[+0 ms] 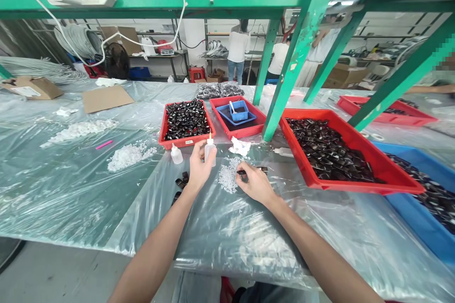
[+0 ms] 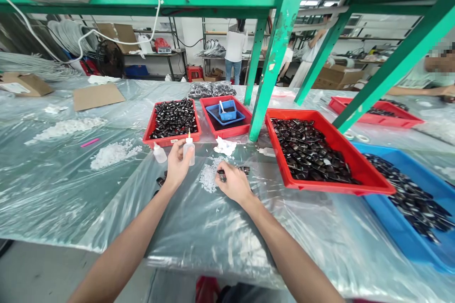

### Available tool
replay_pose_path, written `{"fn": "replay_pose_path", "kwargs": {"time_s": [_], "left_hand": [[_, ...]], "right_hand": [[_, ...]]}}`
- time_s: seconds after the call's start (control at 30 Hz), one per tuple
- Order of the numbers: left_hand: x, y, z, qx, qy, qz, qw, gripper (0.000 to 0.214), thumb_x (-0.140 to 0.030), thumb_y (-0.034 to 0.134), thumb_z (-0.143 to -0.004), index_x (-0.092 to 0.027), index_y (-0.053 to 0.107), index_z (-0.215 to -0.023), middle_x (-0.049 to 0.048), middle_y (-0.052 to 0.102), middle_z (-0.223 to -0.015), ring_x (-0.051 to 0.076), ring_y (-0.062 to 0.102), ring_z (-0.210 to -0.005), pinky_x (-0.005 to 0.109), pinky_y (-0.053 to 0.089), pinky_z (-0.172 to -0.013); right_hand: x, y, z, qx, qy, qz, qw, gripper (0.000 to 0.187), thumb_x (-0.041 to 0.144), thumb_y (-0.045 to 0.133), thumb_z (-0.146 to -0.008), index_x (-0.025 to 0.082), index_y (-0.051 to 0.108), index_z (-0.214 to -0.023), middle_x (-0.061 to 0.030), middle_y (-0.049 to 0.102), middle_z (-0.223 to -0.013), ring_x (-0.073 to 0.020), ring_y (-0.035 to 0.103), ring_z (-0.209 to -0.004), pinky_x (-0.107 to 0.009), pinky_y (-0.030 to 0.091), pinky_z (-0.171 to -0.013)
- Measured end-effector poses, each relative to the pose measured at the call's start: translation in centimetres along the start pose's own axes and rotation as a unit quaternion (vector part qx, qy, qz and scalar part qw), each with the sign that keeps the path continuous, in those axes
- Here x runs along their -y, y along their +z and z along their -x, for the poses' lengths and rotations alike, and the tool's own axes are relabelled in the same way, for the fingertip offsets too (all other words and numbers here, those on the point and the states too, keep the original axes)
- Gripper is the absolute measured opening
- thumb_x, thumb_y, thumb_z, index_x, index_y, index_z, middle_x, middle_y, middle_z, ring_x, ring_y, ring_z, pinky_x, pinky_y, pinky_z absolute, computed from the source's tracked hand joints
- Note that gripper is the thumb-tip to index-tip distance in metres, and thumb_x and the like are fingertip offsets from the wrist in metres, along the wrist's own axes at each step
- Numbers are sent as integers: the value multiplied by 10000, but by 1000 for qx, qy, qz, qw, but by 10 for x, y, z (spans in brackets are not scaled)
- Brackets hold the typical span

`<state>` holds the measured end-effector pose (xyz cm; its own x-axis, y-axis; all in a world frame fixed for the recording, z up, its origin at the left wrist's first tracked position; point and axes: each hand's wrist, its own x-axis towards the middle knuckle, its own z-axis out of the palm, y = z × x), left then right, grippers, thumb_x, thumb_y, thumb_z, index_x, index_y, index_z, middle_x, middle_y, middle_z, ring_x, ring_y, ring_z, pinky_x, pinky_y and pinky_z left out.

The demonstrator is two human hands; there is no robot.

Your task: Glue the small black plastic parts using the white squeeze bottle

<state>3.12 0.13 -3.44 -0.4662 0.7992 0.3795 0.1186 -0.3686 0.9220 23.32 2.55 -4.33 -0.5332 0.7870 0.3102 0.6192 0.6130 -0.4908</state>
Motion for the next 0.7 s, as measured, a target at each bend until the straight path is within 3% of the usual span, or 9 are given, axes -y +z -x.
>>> {"fn": "replay_pose_path", "kwargs": {"time_s": [0.53,0.7], "left_hand": [[-3,1,2,20,10,-23,999,413,-488,685,-879,-202,553,-1147,-14,652,-724,122,574,-593,237,437,-570],[-5,2,2,20,-26,29,999,430,-528,736,-829,-221,525,-1043,-20,663,-719,116,588,-563,222,442,-533]], "right_hand": [[4,3,1,10,2,-32,999,46,284,573,-890,246,563,-868,19,703,-822,-164,665,-676,-252,394,-621],[-1,1,0,-34,18,-89,995,171,341,542,-892,239,553,-1029,-5,684,-832,-179,622,-645,-282,441,-626]]}}
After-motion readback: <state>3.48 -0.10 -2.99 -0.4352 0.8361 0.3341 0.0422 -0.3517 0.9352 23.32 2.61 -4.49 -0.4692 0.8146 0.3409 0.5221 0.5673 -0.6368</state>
